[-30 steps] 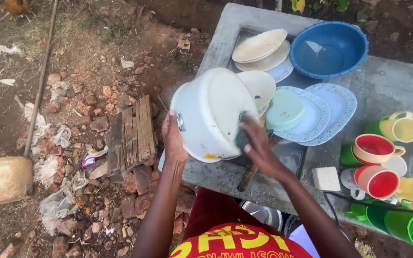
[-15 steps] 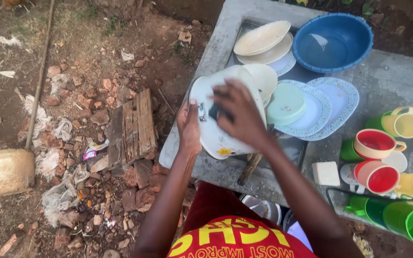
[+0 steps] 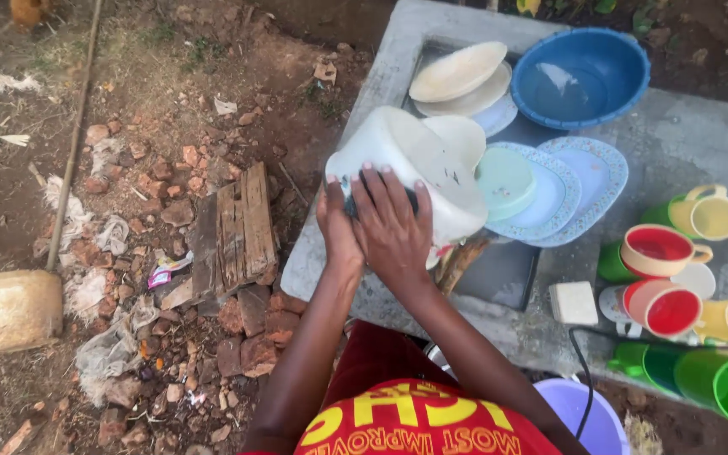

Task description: Washing various dishes including plates, bowls, and a large pot using a sponge

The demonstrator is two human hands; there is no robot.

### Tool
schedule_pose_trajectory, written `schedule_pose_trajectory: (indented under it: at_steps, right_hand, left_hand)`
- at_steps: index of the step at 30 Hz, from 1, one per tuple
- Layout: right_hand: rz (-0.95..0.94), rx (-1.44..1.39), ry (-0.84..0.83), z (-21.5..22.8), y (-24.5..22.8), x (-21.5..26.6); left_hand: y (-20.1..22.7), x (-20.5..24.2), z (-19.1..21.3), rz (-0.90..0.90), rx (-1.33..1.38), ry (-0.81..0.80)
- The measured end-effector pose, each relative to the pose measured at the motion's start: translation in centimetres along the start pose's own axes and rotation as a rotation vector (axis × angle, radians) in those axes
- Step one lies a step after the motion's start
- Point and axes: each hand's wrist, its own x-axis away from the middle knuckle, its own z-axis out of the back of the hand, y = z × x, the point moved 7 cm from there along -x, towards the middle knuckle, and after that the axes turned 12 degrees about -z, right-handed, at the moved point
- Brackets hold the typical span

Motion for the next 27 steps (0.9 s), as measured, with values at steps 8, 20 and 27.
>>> schedule_pose_trajectory:
  at_steps: [8,20,27]
  right_hand:
    - [-1.039,-0.875,-0.166,-3.2,12.6,6.6]
    - [-0.887,-0.596,-0.154,1.2,11.4,5.7]
    - [-0.919,-0.762,-0.574,1.1,15.7,-3.2]
  left_hand:
    - [-1.8,0.7,0.6,0.346,0.396,-0.064]
    - [-2.0,0.6,-1.2,0.395,0.347,-0.333]
    - [-1.6,1.0,-0.7,0.354,0.187,-0.383]
